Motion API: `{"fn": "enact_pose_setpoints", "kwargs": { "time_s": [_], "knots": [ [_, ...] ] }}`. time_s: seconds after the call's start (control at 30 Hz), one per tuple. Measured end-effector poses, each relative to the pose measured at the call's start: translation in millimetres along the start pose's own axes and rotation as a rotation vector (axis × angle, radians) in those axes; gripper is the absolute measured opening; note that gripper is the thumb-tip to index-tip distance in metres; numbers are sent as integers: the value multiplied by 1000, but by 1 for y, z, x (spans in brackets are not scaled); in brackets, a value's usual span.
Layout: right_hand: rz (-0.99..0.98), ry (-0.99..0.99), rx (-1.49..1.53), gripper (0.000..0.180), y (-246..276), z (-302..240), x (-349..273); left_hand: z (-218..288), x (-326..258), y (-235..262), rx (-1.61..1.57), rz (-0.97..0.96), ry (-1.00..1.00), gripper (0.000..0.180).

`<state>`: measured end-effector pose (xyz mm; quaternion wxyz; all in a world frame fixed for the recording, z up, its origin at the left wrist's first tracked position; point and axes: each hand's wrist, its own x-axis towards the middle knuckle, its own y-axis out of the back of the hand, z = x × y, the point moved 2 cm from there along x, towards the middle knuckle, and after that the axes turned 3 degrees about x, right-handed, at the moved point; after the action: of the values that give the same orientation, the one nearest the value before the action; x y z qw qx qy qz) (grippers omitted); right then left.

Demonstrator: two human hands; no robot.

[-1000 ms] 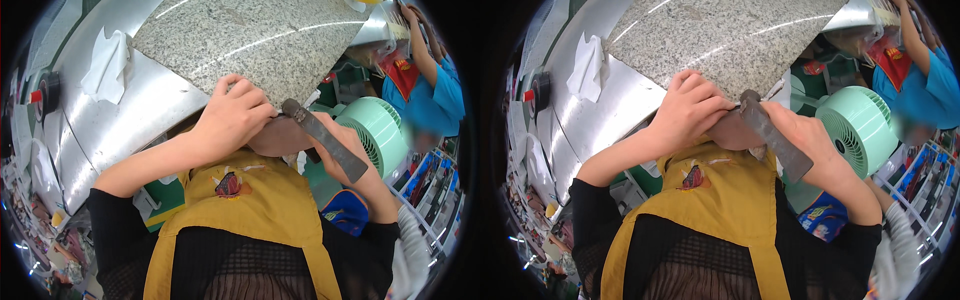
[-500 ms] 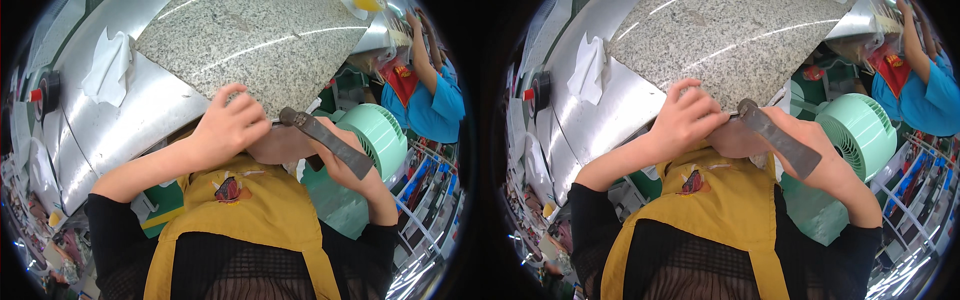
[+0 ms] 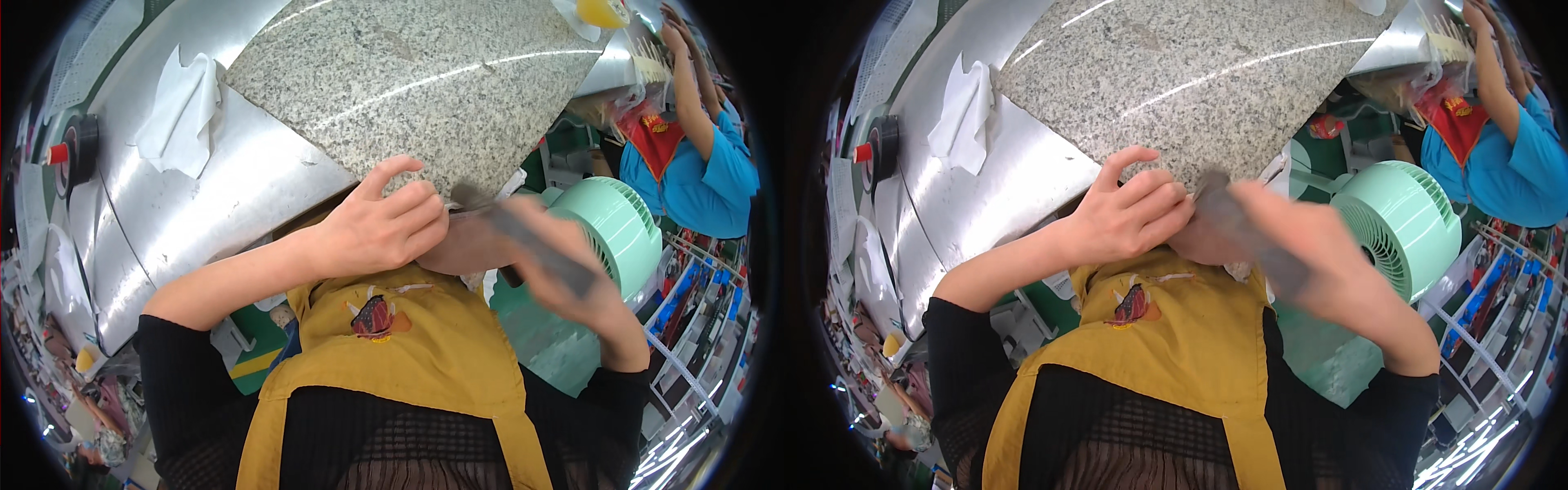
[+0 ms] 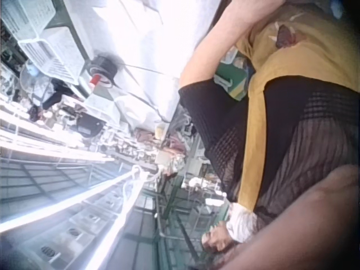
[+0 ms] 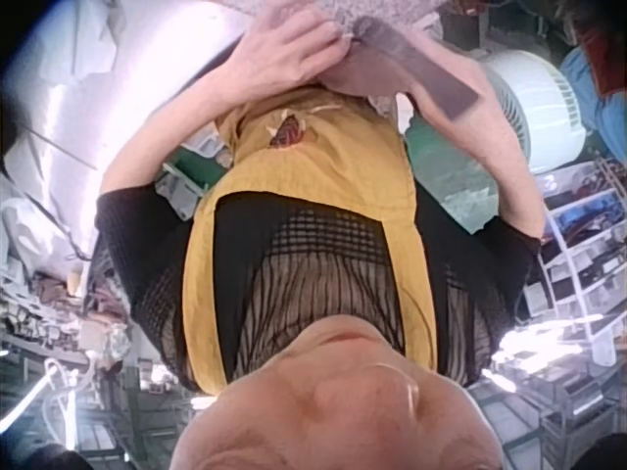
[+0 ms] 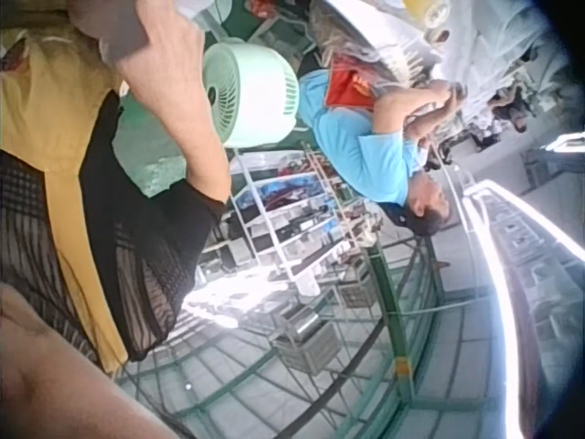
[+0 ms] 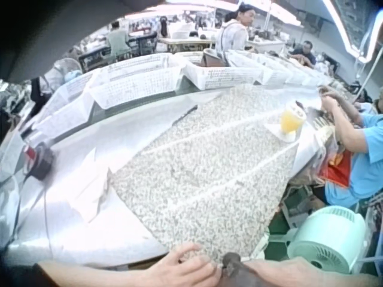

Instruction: The person assembles sandals by applying glue to the sole and upper, then using a hammer to secure the components together. They repeat this process for multiple sandals, placing finished units into a white basket.

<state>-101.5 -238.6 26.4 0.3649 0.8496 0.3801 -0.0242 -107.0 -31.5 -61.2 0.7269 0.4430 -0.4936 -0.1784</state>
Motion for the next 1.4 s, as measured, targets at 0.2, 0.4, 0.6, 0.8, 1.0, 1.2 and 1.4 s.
{"fn": "enact_pose_setpoints", "kwargs": {
  "time_s": [0.2,0.4,0.6,0.8,1.0,1.2,1.4],
  "knots": [
    [-100,-86,-42,44,0,-3,8,-12,-2,11,-285,-137,308,29],
    [127,124,49,43,7,-5,5,-10,-5,10,-129,-86,117,31],
    [-69,-35,55,36,5,0,6,-12,-8,7,-130,-62,94,27],
    [136,95,76,39,-1,-6,1,-10,-8,5,-120,-7,56,20],
    [71,13,115,34,-3,-11,3,-12,-10,6,-92,-53,68,21],
    [-31,-19,-76,44,-16,-6,8,-11,-8,11,-201,-64,252,14],
    [25,-45,70,39,-11,-10,6,-11,-16,12,-151,-35,151,16]
  ]
}}
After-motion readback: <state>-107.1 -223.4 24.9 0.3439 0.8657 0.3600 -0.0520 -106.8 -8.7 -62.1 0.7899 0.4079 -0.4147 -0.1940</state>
